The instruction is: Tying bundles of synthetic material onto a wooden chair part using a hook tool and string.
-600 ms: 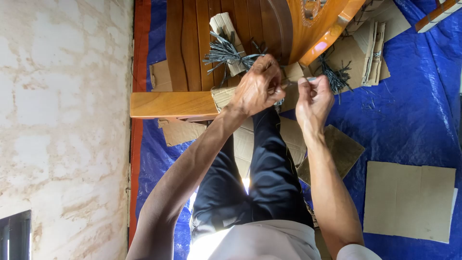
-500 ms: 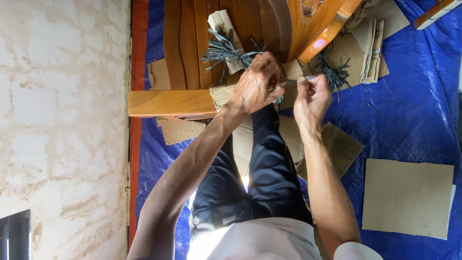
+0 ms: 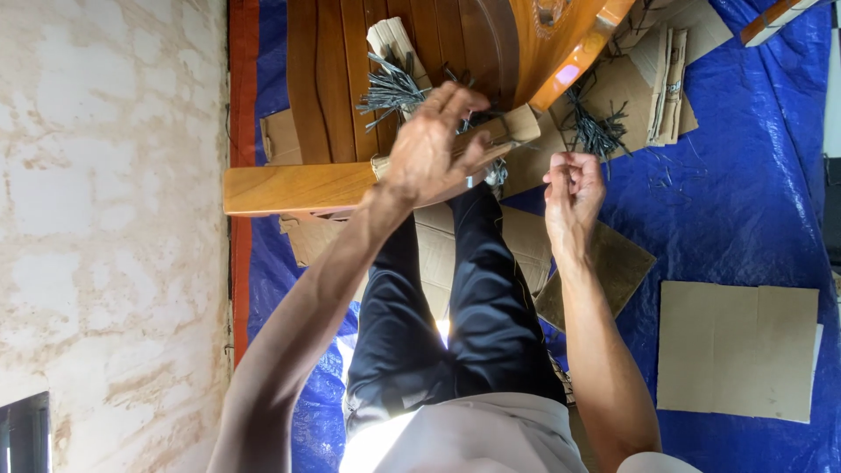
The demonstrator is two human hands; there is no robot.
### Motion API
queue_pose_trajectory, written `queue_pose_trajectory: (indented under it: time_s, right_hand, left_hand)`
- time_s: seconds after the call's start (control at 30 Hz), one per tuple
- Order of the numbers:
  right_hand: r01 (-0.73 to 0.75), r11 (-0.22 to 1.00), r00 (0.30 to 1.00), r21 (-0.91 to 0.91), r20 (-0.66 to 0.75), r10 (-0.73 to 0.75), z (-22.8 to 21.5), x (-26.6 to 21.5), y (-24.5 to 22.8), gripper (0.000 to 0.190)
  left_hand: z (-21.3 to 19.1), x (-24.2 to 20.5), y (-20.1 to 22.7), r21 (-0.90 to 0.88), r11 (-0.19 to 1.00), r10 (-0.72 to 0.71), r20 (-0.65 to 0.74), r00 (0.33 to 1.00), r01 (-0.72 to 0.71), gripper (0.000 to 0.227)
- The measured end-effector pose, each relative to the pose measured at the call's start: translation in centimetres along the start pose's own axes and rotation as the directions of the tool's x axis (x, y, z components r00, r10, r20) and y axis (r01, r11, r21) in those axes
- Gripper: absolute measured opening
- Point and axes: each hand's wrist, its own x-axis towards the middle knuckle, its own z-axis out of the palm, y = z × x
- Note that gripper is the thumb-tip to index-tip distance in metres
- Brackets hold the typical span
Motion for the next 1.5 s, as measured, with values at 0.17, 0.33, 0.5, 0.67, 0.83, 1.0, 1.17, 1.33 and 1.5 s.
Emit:
queue_pose_trajectory:
  time_s: [0.17, 0.33, 0.5, 0.67, 0.83, 1.0, 1.17, 1.33, 1.5]
  right_hand:
    - [-0.030, 0.998, 1.000, -0.051, -0.005, 0.030, 0.7, -1.6, 0.9, 0.016]
    - [0.120, 0.991, 0.992, -0.054, -0.027, -0.122, 2.8, -3.6, -0.1, 0.017]
    - [0.489, 0.834, 0.872, -0.256, 0.161, -0.462, 6.8, -1.9, -6.3, 0.016]
    - [0.587, 0.713, 0.762, -0.384, 0.559, -0.326, 15.2, 7.2, -8.9, 0.005]
    - [0.598, 0.421, 0.682, -0.682, 0.709, 0.181, 21.9, 14.9, -0.3, 0.009]
    - [0.649, -0.012, 0.589, -0.761, 0.492, 0.641, 25.3, 16.9, 2.7, 0.043]
    - [0.646, 0.044, 0.537, -0.762, 0.496, 0.682, 26.3, 19.4, 7.8, 0.058]
    - [0.693, 0.053, 0.522, -0.719, 0.552, 0.650, 25.2, 20.6, 10.8, 0.043]
    - [0.726, 0.066, 0.413, -0.685, 0.511, 0.754, 25.3, 18.8, 9.5, 0.071]
  left_hand:
    - [-2.4, -3.1, -1.1, 0.203, 0.979, 0.023, 0.021, 1.000, -0.027, 0.054]
    - [-1.2, -5.3, -2.1, 0.358, 0.933, -0.092, 0.156, 0.983, 0.030, 0.060]
    - [-0.1, -6.0, -3.6, 0.345, 0.938, -0.053, 0.078, 0.996, 0.023, 0.058]
    - [-2.9, -5.3, -1.9, 0.278, 0.960, -0.035, -0.007, 0.999, 0.036, 0.060]
    - [-5.7, -5.5, -5.5, -0.038, 0.983, -0.183, -0.308, 0.934, 0.180, 0.042]
    - [-6.5, -5.9, -8.5, -0.336, 0.917, -0.356, -0.436, 0.827, 0.217, 0.027]
    - [-7.7, -5.2, -6.7, -0.380, 0.893, -0.385, -0.368, 0.846, 0.241, 0.032]
    - [-7.0, -5.2, -8.2, -0.423, 0.872, -0.411, -0.364, 0.836, 0.245, 0.030]
    - [-6.7, -5.0, -7.7, -0.454, 0.832, -0.493, -0.343, 0.799, 0.318, 0.030]
